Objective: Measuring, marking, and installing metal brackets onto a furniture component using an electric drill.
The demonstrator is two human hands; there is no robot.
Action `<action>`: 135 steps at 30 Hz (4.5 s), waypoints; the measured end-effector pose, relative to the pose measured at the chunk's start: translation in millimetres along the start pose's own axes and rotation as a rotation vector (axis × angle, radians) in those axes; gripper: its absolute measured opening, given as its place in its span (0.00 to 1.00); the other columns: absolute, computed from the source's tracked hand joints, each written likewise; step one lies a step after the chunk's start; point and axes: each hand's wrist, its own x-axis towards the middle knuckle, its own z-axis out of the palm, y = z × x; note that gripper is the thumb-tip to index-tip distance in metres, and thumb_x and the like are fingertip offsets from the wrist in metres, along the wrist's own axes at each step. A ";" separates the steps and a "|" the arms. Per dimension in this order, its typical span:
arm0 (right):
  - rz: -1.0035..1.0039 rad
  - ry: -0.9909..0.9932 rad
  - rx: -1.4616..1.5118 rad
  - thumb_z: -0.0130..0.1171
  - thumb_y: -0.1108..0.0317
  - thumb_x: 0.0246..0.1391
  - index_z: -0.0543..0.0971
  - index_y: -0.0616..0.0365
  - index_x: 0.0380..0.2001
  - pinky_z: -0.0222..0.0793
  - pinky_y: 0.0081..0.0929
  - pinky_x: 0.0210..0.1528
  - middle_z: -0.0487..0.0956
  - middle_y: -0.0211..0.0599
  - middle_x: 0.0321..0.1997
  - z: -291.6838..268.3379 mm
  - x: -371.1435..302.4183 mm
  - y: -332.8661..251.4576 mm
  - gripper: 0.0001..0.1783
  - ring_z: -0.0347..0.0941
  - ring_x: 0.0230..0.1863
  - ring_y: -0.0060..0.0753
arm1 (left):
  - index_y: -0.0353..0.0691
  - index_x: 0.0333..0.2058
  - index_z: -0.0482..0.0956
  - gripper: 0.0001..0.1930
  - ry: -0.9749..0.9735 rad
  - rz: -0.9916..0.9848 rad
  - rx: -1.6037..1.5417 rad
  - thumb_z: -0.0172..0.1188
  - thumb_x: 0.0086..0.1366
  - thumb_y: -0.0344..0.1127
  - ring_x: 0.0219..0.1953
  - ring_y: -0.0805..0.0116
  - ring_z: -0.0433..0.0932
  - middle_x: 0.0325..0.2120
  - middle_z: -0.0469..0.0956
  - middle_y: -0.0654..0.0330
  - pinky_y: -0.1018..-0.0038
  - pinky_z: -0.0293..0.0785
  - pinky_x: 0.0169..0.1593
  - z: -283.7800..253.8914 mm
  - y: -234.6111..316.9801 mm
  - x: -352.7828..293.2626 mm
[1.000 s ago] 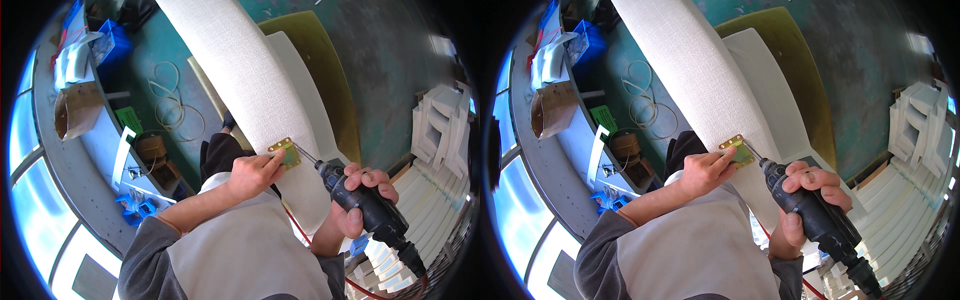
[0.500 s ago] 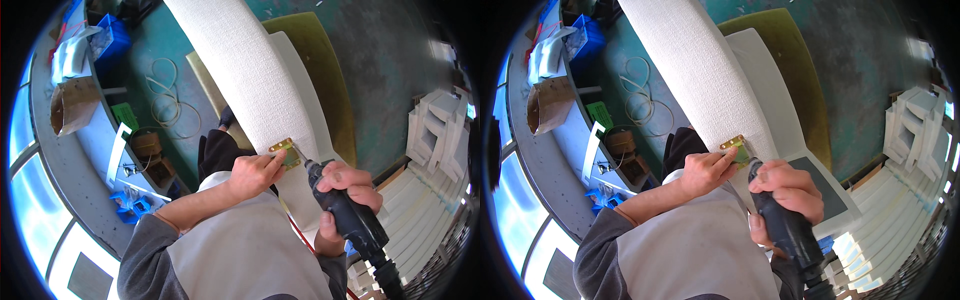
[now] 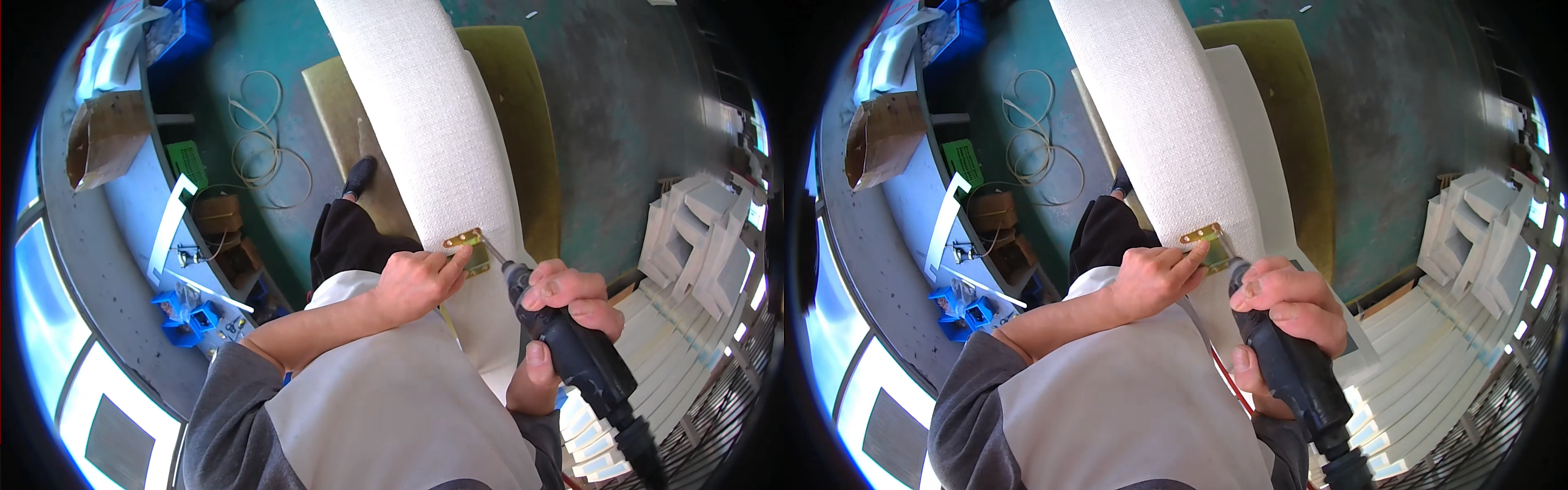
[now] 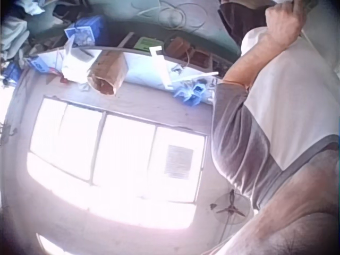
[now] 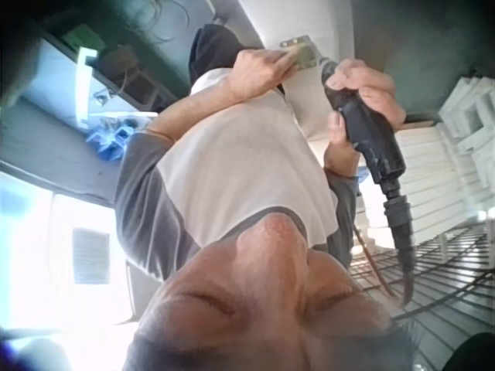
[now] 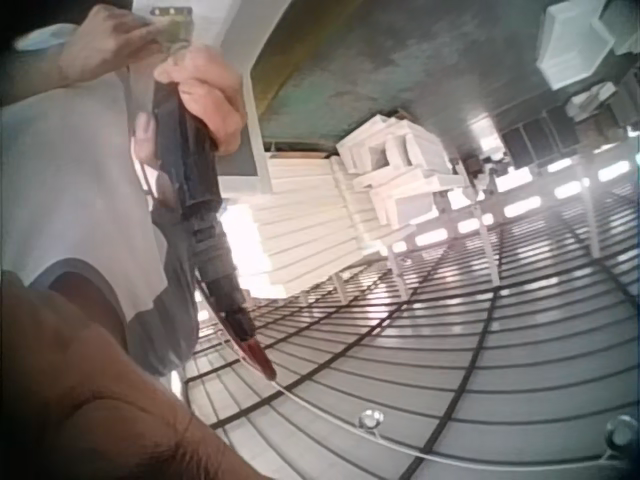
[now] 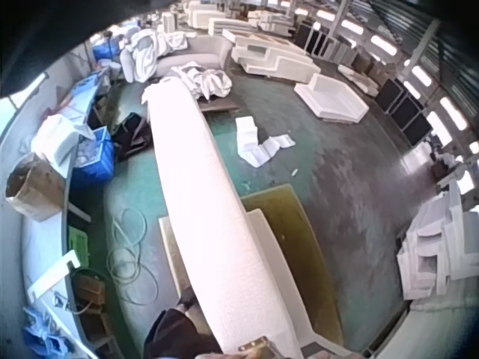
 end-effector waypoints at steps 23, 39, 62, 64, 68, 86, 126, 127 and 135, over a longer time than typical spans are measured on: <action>-0.105 -0.136 0.076 0.64 0.67 0.42 0.63 0.53 0.46 0.67 0.41 0.41 0.70 0.45 0.41 -6.8 3.5 33.5 0.27 0.70 0.30 0.32 | 0.37 0.47 0.76 0.19 -0.036 -0.017 -0.009 0.61 0.57 0.37 0.15 0.70 0.72 0.14 0.68 0.66 0.73 0.66 0.17 -1.4 0.7 0.9; -0.067 0.201 0.124 0.62 0.67 0.41 0.67 0.57 0.47 0.72 0.41 0.43 0.73 0.47 0.43 -21.3 -19.8 51.4 0.27 0.73 0.35 0.36 | 0.39 0.44 0.79 0.15 -0.098 -0.047 -0.247 0.62 0.58 0.34 0.16 0.73 0.71 0.14 0.69 0.67 0.75 0.67 0.19 -20.2 -6.4 -10.8; -0.138 1.020 0.688 0.70 0.65 0.41 0.68 0.49 0.49 0.64 0.35 0.46 0.70 0.34 0.44 -22.3 -169.7 0.7 0.30 0.69 0.36 0.28 | 0.38 0.40 0.68 0.09 -0.822 -0.882 -1.344 0.44 0.73 0.38 0.28 0.70 0.77 0.41 0.79 0.50 0.75 0.75 0.33 -23.4 14.2 6.9; -0.127 1.027 0.719 0.70 0.65 0.41 0.67 0.49 0.49 0.64 0.35 0.46 0.69 0.33 0.44 -21.6 -173.2 1.2 0.31 0.69 0.36 0.27 | 0.37 0.39 0.71 0.08 -0.755 -0.815 -1.373 0.48 0.71 0.36 0.27 0.73 0.75 0.39 0.80 0.53 0.76 0.73 0.32 -22.4 12.6 0.5; -0.130 0.991 0.674 0.68 0.64 0.41 0.67 0.50 0.49 0.67 0.33 0.46 0.69 0.33 0.43 -22.7 -169.4 2.3 0.30 0.69 0.35 0.26 | 0.38 0.36 0.73 0.08 -0.707 -0.838 -1.454 0.48 0.72 0.34 0.24 0.78 0.72 0.32 0.79 0.58 0.80 0.67 0.29 -20.6 6.3 -1.2; -0.181 0.982 0.720 0.65 0.69 0.42 0.74 0.53 0.45 0.67 0.41 0.46 0.76 0.38 0.44 -18.6 -154.0 -11.1 0.23 0.72 0.39 0.36 | 0.45 0.29 0.66 0.10 -0.792 -0.733 -1.442 0.55 0.69 0.36 0.22 0.79 0.75 0.30 0.81 0.61 0.82 0.69 0.24 -21.9 4.4 7.6; -0.079 0.794 0.363 0.69 0.66 0.44 0.66 0.47 0.50 0.61 0.36 0.40 0.69 0.33 0.44 -14.1 -144.6 -13.7 0.30 0.71 0.34 0.29 | 0.42 0.32 0.74 0.12 -0.597 -1.237 -1.797 0.57 0.67 0.44 0.17 0.81 0.51 0.16 0.57 0.74 0.81 0.47 0.21 11.3 25.0 -2.2; -0.077 0.801 0.333 0.70 0.66 0.43 0.66 0.47 0.49 0.61 0.37 0.40 0.69 0.33 0.44 -14.3 -144.5 -13.5 0.30 0.72 0.34 0.30 | 0.42 0.32 0.74 0.12 -0.579 -1.260 -1.807 0.57 0.67 0.44 0.17 0.81 0.51 0.16 0.57 0.73 0.81 0.47 0.21 11.9 27.5 -0.1; -0.097 0.700 0.304 0.67 0.67 0.45 0.65 0.49 0.48 0.60 0.35 0.44 0.69 0.33 0.43 -14.9 -132.9 -8.6 0.28 0.71 0.36 0.27 | 0.41 0.31 0.75 0.12 -0.515 -1.318 -1.850 0.57 0.67 0.43 0.16 0.82 0.51 0.15 0.57 0.73 0.81 0.46 0.20 15.7 25.9 1.2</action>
